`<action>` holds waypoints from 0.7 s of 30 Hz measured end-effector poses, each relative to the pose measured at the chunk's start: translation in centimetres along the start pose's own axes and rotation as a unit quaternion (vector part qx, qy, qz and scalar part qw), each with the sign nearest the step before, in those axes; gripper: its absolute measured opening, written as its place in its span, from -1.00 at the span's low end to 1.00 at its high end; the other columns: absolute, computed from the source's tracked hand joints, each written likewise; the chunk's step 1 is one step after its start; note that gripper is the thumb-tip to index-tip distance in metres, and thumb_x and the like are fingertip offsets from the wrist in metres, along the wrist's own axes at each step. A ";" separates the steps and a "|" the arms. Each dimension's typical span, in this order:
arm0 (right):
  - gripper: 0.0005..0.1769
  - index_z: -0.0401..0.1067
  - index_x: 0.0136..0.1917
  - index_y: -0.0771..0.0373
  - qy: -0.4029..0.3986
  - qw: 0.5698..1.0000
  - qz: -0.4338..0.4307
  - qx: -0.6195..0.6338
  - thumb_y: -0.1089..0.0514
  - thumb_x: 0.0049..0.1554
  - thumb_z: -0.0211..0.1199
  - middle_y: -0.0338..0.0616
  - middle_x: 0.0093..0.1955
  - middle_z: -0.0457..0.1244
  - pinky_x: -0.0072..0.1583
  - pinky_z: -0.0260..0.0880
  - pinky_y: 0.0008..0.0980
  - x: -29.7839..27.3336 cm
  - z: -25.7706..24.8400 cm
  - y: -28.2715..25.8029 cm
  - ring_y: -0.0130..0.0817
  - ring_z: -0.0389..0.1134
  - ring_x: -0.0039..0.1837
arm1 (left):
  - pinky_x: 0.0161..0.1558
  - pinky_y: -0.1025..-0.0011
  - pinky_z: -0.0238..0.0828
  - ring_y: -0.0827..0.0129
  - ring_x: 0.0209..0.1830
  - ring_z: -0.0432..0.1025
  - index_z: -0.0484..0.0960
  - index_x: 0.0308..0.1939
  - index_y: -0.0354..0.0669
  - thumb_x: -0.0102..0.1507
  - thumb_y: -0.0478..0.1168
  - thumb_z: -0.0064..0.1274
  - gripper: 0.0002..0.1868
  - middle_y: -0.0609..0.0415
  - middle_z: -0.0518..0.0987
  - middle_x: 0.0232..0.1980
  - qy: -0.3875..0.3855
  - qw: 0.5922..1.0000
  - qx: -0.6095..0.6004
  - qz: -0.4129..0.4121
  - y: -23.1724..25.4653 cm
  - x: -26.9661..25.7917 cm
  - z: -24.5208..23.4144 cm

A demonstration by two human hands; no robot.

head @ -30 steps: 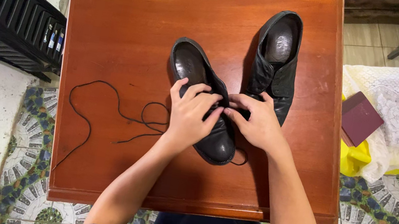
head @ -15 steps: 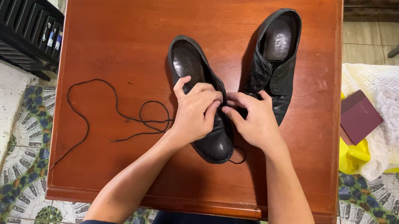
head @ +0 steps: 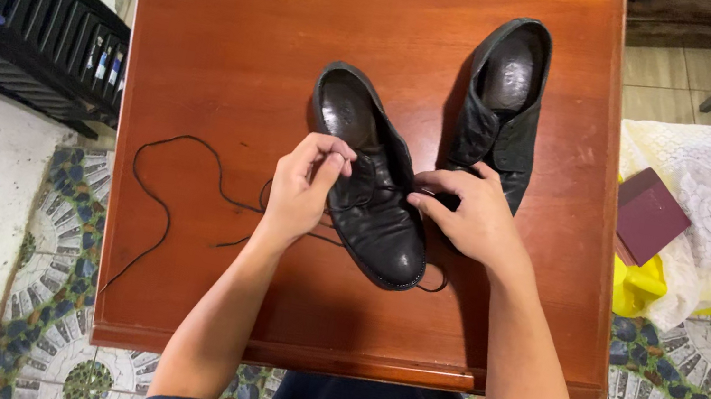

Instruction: The person removes a shoelace from one black leather shoe, then threads a new lace through the eyelets of both shoes on a wooden table. The person pulls the laces tight and adjusts the fit, finishing with one shoe fully laced and the other partially laced.

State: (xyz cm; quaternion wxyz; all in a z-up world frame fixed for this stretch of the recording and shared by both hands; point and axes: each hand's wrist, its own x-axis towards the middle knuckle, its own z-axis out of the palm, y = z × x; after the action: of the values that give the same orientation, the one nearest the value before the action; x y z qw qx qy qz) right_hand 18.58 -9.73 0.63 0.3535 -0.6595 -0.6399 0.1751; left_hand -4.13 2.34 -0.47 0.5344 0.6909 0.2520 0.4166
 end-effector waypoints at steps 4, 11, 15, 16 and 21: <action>-0.76 0.60 0.04 0.11 -0.014 1.000 -0.003 0.000 0.03 0.12 0.32 -0.23 -0.05 0.47 0.45 -0.02 0.06 -0.2 0.0 0.3 -0.28 0.45 0.10 | -0.01 0.48 0.42 0.50 -0.16 0.45 0.55 -0.07 -0.33 0.45 -0.37 -0.13 -0.86 0.08 0.62 -0.13 0.008 0.997 -0.069 -0.034 -0.8 0.2 -0.9; -0.84 0.60 -0.03 0.13 -0.008 0.999 -0.033 0.011 0.13 0.16 0.25 -0.25 -0.12 0.47 0.34 0.19 -0.17 0.0 -0.7 0.4 -0.32 0.46 -0.01 | 0.16 0.39 0.39 0.42 -0.11 0.51 0.60 -0.02 -0.39 0.46 -0.32 -0.15 -0.77 0.02 0.66 -0.22 0.011 0.995 -0.085 -0.048 -1.0 0.6 -1.8; -0.86 0.59 -0.05 0.15 -0.004 0.999 -0.032 0.018 0.16 0.17 0.23 -0.25 -0.12 0.46 0.29 0.21 -0.22 0.0 -0.8 0.2 -0.30 0.46 -0.04 | 0.26 0.38 0.33 0.41 -0.06 0.51 0.61 0.05 -0.42 0.47 -0.30 -0.16 -0.74 -0.04 0.69 -0.16 -0.005 0.996 -0.076 -0.042 -0.7 0.4 -2.0; -0.87 0.59 -0.06 0.16 0.001 0.999 -0.034 0.017 0.16 0.17 0.24 -0.23 -0.13 0.46 0.30 0.22 -0.23 0.0 -0.8 0.1 -0.28 0.45 -0.05 | 0.29 0.37 0.32 0.41 -0.04 0.51 0.61 0.06 -0.42 0.47 -0.30 -0.16 -0.73 -0.05 0.70 -0.15 -0.007 0.996 -0.076 -0.041 -0.5 0.4 -2.0; -0.88 0.59 -0.08 0.19 0.016 0.999 -0.029 0.016 0.16 0.15 0.27 -0.18 -0.10 0.45 0.23 0.28 -0.26 0.0 -0.7 0.0 -0.18 0.37 -0.07 | 0.19 0.30 0.39 0.30 -0.06 0.53 0.60 0.07 -0.46 0.46 -0.28 -0.14 -0.71 -0.09 0.69 -0.15 -0.004 0.967 -0.230 -0.109 -0.1 0.6 -2.6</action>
State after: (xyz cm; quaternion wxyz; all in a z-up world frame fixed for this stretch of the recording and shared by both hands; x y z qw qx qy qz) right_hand 19.10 -9.95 1.12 0.3791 -0.6378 -0.6500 0.1642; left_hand -5.99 4.18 -0.15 0.7221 0.5191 0.2208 0.4004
